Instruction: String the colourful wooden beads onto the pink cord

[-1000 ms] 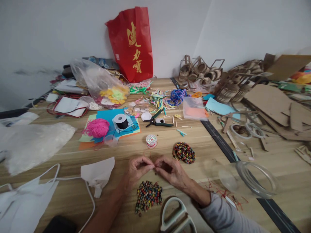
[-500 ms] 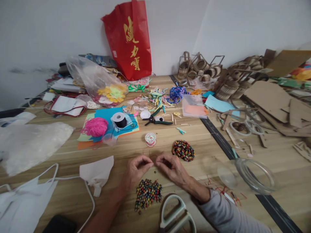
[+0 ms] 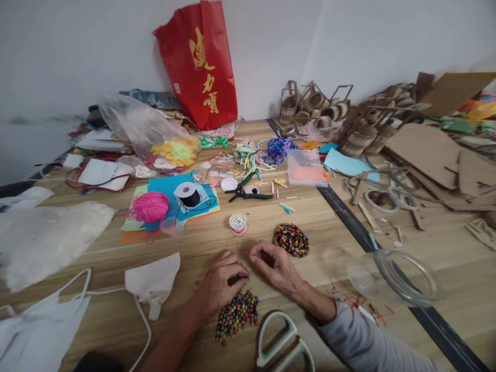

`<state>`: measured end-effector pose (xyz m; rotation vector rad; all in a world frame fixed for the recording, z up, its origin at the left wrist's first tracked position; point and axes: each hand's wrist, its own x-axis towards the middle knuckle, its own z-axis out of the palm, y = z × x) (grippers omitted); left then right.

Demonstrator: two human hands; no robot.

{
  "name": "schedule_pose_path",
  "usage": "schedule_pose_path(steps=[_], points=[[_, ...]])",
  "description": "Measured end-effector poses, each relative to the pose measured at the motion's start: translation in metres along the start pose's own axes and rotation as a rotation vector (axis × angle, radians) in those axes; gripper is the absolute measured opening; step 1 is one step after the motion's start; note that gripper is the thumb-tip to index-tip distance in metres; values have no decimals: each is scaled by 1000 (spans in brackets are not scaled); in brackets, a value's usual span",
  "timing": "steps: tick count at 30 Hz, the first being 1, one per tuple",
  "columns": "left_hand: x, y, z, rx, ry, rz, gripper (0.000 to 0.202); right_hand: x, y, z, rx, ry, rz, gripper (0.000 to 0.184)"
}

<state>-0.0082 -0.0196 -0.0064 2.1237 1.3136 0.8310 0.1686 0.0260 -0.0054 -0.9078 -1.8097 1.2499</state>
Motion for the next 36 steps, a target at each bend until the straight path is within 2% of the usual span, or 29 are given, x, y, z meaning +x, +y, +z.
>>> schedule_pose_path(steps=[4, 6, 13, 17, 23, 28, 36], points=[[1, 1, 0, -27, 10, 0, 11, 0, 0, 0, -12, -5, -9, 13], [3, 2, -2, -90, 35, -44, 11, 0, -1, 0, -16, -8, -8, 13], [6, 0, -12, -412, 111, -375, 8, 0, -2, 0, -11, -48, -24, 12], [5, -3, -14, -530, 140, -482, 11, 0, -1, 1, -10, -78, -36, 12], [6, -4, -16, -557, 121, -527, 13, -1, 0, 2, -21, -85, -41, 11], [7, -6, -14, -574, 154, -525, 13, -3, -1, 2, -34, -83, -47, 10], [8, 2, -20, -559, 121, -570, 12, -2, -1, 1, -37, -96, -25, 11]])
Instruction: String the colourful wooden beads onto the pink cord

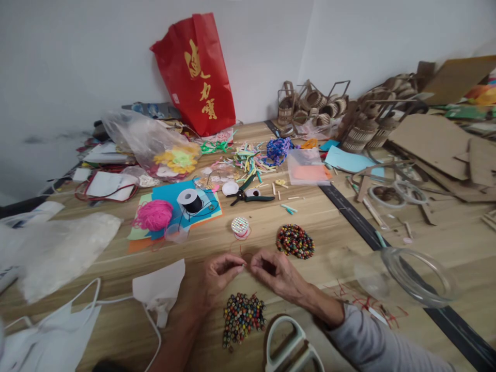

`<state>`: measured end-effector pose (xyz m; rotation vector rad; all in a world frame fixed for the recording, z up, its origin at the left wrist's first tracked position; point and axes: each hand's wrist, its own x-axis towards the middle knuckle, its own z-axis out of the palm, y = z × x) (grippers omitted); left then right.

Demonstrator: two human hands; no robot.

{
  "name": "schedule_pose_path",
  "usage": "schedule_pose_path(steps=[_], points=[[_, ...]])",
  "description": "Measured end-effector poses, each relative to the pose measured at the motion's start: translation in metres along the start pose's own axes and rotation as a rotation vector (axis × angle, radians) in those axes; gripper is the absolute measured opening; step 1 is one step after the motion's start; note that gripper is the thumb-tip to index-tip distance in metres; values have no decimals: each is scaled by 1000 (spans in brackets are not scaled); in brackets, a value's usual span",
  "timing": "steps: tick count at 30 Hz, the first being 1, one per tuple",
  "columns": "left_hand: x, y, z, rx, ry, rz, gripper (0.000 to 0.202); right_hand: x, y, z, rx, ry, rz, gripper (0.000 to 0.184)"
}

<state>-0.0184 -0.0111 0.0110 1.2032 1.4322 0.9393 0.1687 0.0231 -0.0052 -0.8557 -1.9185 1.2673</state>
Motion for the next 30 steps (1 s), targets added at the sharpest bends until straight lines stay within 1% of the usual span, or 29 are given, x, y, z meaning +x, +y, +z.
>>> schedule_pose_path(steps=[5, 16, 22, 30], points=[[1, -2, 0, -22, 7, 24, 12, 0, 1, -1, 11, -2, -12, 10], [1, -5, 1, 5, -2, 51, 12, 0, -3, -2, -2, 2, -23, 11], [2, -9, 2, -20, 24, 83, 11, 1, -5, -2, -3, 13, -31, 11], [2, -11, 3, -9, 13, 81, 13, 1, -2, -2, -10, -1, -12, 13]])
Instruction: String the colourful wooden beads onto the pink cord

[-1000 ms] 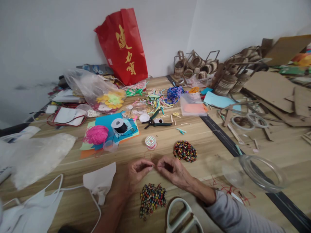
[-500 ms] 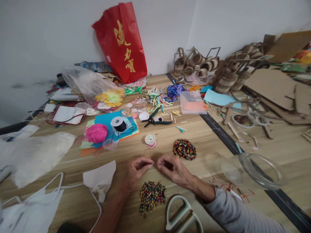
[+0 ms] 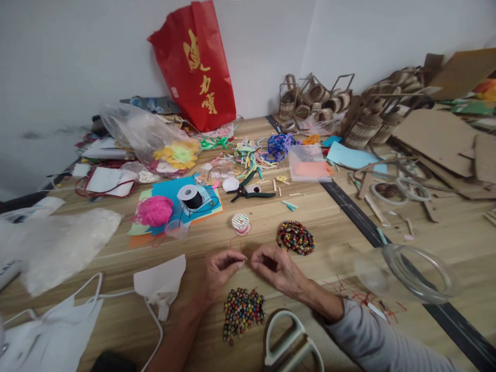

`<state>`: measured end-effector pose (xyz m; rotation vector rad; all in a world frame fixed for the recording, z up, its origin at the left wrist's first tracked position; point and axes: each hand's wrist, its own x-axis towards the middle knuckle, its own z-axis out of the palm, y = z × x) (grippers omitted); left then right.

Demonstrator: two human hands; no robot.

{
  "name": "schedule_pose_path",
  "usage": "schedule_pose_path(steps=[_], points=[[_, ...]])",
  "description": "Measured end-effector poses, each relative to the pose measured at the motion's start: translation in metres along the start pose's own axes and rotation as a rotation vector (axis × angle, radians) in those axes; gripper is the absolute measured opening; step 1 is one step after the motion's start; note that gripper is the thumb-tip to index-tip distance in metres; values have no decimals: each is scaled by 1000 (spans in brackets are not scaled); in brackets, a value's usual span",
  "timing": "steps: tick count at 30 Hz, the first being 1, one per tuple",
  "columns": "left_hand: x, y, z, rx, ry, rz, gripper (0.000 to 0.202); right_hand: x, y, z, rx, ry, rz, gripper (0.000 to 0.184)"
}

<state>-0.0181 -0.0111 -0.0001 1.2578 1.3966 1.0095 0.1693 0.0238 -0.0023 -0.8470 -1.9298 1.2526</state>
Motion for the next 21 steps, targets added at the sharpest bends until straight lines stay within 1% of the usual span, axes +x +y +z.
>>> schedule_pose_path(steps=[3, 8, 12, 17, 21], points=[[0, 1, 0, 4, -3, -10, 11, 0, -1, 0, -1, -3, 2, 14], [1, 0, -1, 1, -7, -4, 13, 0, -1, 0, -14, 9, -34, 14], [0, 0, -1, 6, -21, -14, 14, 0, -1, 0, -26, 5, -18, 13], [0, -2, 1, -14, 3, -10, 15, 0, 0, 0, -13, -3, -22, 13], [-1, -2, 1, -7, -3, -2, 16, 0, 0, 0, -19, -2, -23, 12]])
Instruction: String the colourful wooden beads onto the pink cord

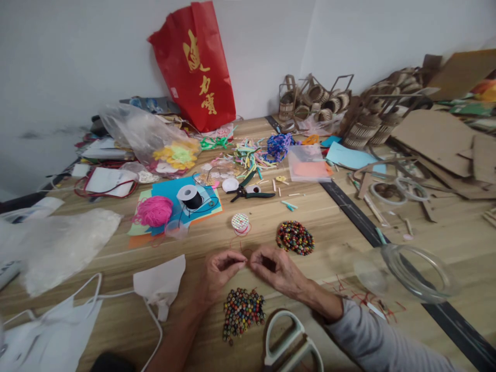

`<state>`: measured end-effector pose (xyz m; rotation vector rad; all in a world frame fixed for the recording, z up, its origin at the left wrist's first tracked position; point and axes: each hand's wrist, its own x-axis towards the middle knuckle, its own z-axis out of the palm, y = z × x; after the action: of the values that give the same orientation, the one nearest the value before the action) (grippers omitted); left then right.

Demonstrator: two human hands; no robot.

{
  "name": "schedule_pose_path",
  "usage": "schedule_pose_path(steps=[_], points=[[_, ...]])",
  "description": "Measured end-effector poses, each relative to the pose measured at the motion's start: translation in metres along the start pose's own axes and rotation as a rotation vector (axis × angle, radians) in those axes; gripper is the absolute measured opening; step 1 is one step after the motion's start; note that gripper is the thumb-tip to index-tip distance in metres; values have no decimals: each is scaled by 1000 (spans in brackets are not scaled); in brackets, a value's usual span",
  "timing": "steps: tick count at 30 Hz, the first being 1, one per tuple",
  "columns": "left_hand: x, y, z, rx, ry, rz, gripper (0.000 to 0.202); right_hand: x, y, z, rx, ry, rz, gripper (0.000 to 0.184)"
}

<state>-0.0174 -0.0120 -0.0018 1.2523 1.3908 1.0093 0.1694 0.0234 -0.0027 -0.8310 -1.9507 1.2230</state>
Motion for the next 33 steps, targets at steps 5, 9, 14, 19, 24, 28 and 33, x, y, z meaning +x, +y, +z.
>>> schedule_pose_path(steps=[5, 9, 14, 19, 24, 28, 33], points=[[0, 1, 0, 7, -8, 22, 12, 1, -1, 0, -6, 7, -21, 13], [0, 3, 1, 0, -7, 61, 10, 1, 0, 0, -6, -3, -13, 13], [-1, 7, 2, 35, -24, 116, 9, 1, 0, 0, -11, -10, -25, 13], [-1, 9, 3, 44, -39, 152, 6, 1, 0, 1, -13, -13, -25, 12], [-3, 8, 4, 53, -44, 90, 5, 0, 1, 1, 8, -27, -10, 10], [-3, 8, 4, 61, -32, 70, 5, 0, 2, 2, 9, -25, -17, 8], [-2, 8, 4, 56, -28, 91, 4, 0, 2, 2, 8, -26, -31, 9]])
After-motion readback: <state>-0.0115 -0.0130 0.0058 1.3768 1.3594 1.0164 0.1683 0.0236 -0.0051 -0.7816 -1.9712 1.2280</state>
